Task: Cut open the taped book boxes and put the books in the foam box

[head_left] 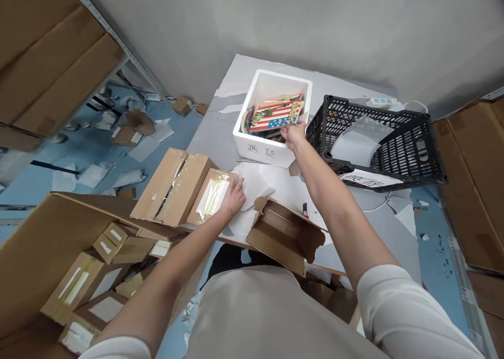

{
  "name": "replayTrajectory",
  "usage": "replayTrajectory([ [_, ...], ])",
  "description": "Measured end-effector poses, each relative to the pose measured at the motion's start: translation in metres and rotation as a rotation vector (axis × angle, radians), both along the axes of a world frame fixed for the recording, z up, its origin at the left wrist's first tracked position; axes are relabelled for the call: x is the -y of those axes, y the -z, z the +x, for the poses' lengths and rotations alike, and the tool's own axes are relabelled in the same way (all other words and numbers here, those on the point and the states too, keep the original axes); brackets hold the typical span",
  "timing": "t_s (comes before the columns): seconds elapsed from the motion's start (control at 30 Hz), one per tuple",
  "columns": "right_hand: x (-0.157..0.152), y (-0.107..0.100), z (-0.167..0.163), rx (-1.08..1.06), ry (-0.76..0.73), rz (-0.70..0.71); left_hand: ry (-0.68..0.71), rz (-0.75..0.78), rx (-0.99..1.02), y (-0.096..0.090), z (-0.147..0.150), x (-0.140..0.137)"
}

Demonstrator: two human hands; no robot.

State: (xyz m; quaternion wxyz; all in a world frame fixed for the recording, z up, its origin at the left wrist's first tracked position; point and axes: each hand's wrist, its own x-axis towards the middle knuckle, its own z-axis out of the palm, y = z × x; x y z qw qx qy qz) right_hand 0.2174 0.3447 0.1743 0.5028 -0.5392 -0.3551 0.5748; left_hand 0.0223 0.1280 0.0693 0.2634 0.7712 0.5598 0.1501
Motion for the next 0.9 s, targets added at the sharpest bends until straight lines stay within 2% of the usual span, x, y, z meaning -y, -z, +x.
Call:
replayTrajectory([
  [0.07,0.015,-0.015,0.017,0.055,0.006,0.002,-0.018,-0.018,0.043,-0.01,0.0,0.005],
  [0.13,0.047,-0.038,0.051,0.131,-0.075,0.133,-0.076,-0.053,0.124,-0.028,-0.002,0.022],
  [0.23,0.131,-0.066,0.122,0.281,-0.059,0.263,-0.251,-0.16,0.321,-0.049,-0.003,0.064],
  [0.27,0.166,-0.068,0.147,0.345,0.029,0.282,-0.316,-0.216,0.413,-0.051,-0.002,0.08],
  [0.33,0.239,-0.056,0.185,0.49,0.312,0.288,-0.431,-0.367,0.616,-0.044,0.002,0.106],
  [0.37,0.274,-0.043,0.195,0.557,0.46,0.245,-0.495,-0.435,0.7,-0.036,0.004,0.114],
  [0.4,0.306,-0.029,0.199,0.601,0.547,0.159,-0.565,-0.491,0.76,-0.026,0.007,0.119],
  [0.43,0.334,-0.015,0.196,0.608,0.561,0.056,-0.631,-0.534,0.801,-0.016,0.01,0.121],
  [0.47,0.358,-0.002,0.187,0.584,0.495,-0.032,-0.678,-0.565,0.834,-0.007,0.013,0.119],
  [0.5,0.376,0.009,0.173,0.54,0.366,-0.09,-0.694,-0.593,0.868,0.0,0.016,0.115],
  [0.53,0.39,0.017,0.156,0.495,0.207,-0.118,-0.674,-0.624,0.906,0.004,0.02,0.11],
  [0.6,0.406,0.023,0.119,0.452,0.143,-0.122,-0.551,-0.698,0.975,0.004,0.025,0.099],
  [0.7,0.412,0.022,0.077,0.406,0.173,-0.107,-0.334,-0.735,0.913,-0.013,0.029,0.086],
  [0.83,0.426,0.023,0.05,0.348,0.323,-0.091,-0.187,-0.536,0.748,-0.042,0.027,0.077],
  [0.9,0.443,0.025,0.041,0.334,0.446,-0.09,-0.096,-0.496,0.701,-0.054,0.03,0.076],
])
